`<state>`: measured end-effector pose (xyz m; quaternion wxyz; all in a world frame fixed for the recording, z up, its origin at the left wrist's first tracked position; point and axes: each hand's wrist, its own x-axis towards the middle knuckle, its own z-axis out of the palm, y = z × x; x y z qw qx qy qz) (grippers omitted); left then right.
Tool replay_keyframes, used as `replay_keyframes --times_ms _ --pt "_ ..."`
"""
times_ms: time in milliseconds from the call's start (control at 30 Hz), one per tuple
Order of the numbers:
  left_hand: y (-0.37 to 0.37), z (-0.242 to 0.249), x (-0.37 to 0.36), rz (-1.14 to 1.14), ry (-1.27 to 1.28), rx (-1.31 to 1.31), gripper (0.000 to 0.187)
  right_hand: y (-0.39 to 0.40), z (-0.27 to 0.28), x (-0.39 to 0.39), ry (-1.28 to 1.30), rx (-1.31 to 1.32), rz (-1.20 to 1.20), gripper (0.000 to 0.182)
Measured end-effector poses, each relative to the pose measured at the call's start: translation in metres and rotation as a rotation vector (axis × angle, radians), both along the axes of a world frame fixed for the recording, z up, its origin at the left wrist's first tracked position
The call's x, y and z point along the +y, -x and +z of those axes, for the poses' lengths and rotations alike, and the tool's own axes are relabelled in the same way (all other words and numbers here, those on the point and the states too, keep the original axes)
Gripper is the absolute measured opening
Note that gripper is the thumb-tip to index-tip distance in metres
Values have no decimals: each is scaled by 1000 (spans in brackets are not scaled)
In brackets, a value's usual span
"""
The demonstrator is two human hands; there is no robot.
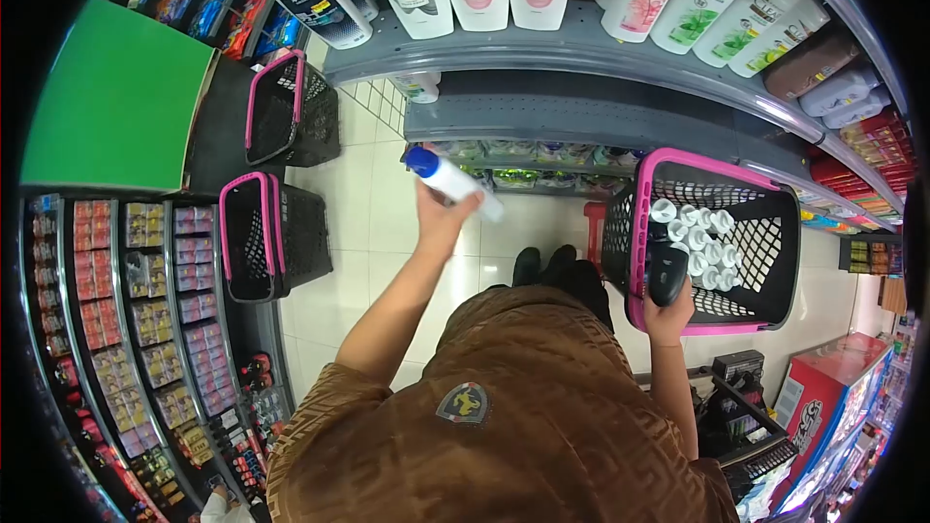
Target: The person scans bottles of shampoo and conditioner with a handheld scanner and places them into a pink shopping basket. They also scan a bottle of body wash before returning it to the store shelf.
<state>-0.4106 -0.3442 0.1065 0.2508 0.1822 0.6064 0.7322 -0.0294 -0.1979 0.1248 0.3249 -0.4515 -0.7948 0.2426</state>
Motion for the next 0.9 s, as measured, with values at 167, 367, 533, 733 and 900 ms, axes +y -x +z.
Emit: replay_keyframes --times_ms 167,367,533,733,900 --pt "83 -28 30 334 83 320 83 -28 -34 0 -19 -128 -61 36" --pt "152 -57 70 434 324 515 92 -35 -45 -1 -4 -111 -37 40" --pt "174 -68 86 495 401 541 92 -38 -46 0 39 -117 -24 45" --pt "180 -52 97 539 642 410 94 -36 -48 2 15 -113 -45 46" --pt "179 -38 96 495 689 412 98 -34 -42 2 60 -118 -24 43"
